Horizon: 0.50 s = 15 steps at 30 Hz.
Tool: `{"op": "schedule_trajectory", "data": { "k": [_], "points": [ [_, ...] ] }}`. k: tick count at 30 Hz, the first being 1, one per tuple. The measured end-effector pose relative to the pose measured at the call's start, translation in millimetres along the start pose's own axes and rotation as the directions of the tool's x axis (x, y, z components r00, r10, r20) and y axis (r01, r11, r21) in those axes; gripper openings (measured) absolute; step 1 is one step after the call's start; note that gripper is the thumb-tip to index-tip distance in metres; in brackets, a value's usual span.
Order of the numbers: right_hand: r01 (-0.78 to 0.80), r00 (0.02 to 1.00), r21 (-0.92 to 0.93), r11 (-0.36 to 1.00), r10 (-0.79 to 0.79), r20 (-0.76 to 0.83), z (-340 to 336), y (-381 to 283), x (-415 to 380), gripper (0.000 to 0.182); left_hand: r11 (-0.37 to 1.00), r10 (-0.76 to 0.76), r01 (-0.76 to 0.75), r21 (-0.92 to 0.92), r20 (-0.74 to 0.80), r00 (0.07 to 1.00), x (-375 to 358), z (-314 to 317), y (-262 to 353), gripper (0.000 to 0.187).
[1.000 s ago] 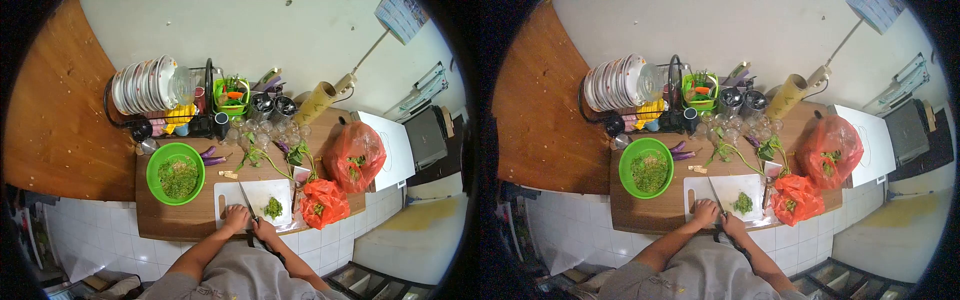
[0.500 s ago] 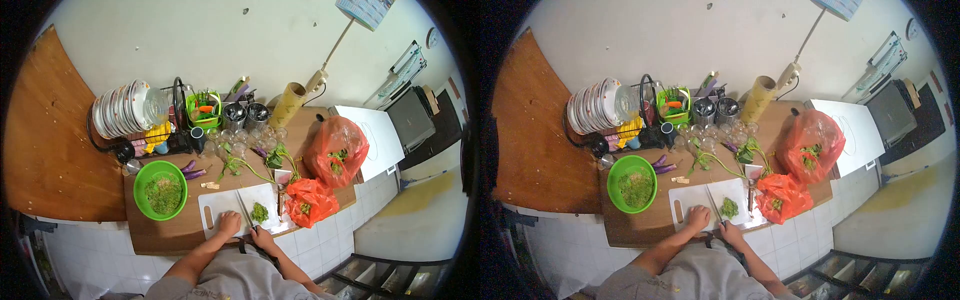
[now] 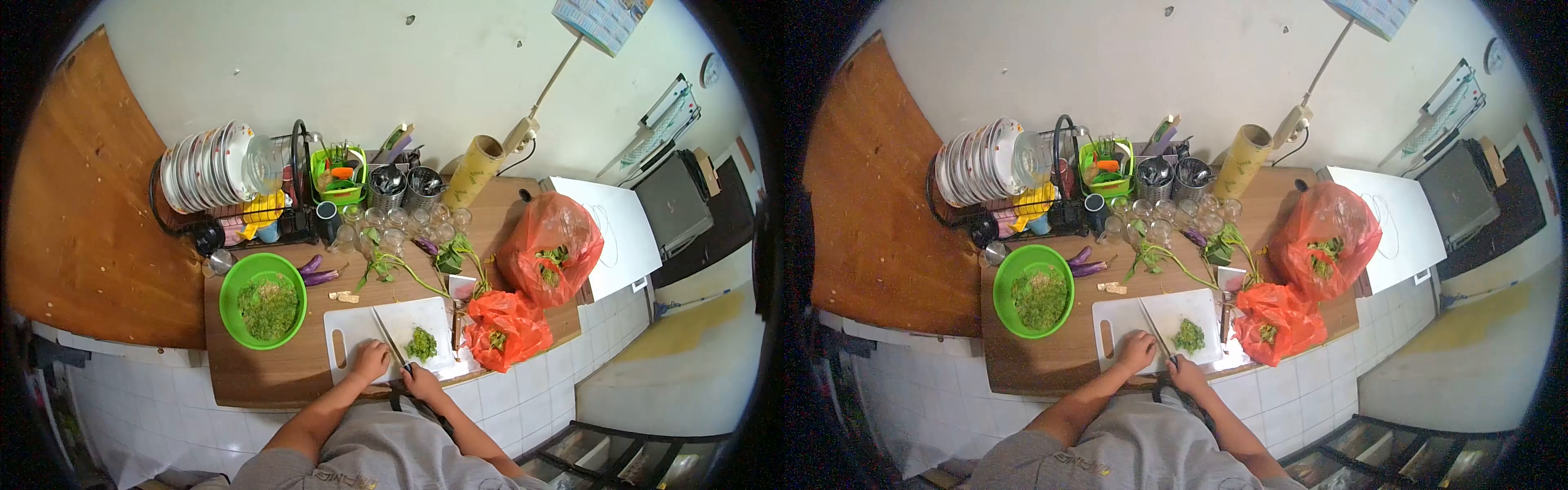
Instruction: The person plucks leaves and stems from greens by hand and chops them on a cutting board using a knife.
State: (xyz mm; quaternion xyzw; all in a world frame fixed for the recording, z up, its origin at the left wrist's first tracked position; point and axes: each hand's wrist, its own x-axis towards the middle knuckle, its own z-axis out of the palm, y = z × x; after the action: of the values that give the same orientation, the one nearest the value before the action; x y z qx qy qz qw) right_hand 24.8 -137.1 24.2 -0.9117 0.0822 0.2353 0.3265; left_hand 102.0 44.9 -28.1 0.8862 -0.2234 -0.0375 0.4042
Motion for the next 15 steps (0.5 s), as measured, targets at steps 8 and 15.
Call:
{"op": "schedule_trajectory", "data": {
  "k": [8, 15],
  "points": [
    [-0.036, 0.999, -0.069, 0.997, 0.036, 0.004, 6.2, 3.4, 4.2, 0.05, 0.993, -0.01, 0.009, 0.115, 0.009, 1.0, -2.3, -4.1, 6.3, 0.013],
    [-0.09, 0.992, -0.142, 0.986, 0.102, 0.077, 10.1, -1.2, 3.7, 0.053, 0.983, -0.028, 0.018, 0.184, 0.049, 0.998, 1.5, -2.1, 7.5, 0.013]
  ]
}}
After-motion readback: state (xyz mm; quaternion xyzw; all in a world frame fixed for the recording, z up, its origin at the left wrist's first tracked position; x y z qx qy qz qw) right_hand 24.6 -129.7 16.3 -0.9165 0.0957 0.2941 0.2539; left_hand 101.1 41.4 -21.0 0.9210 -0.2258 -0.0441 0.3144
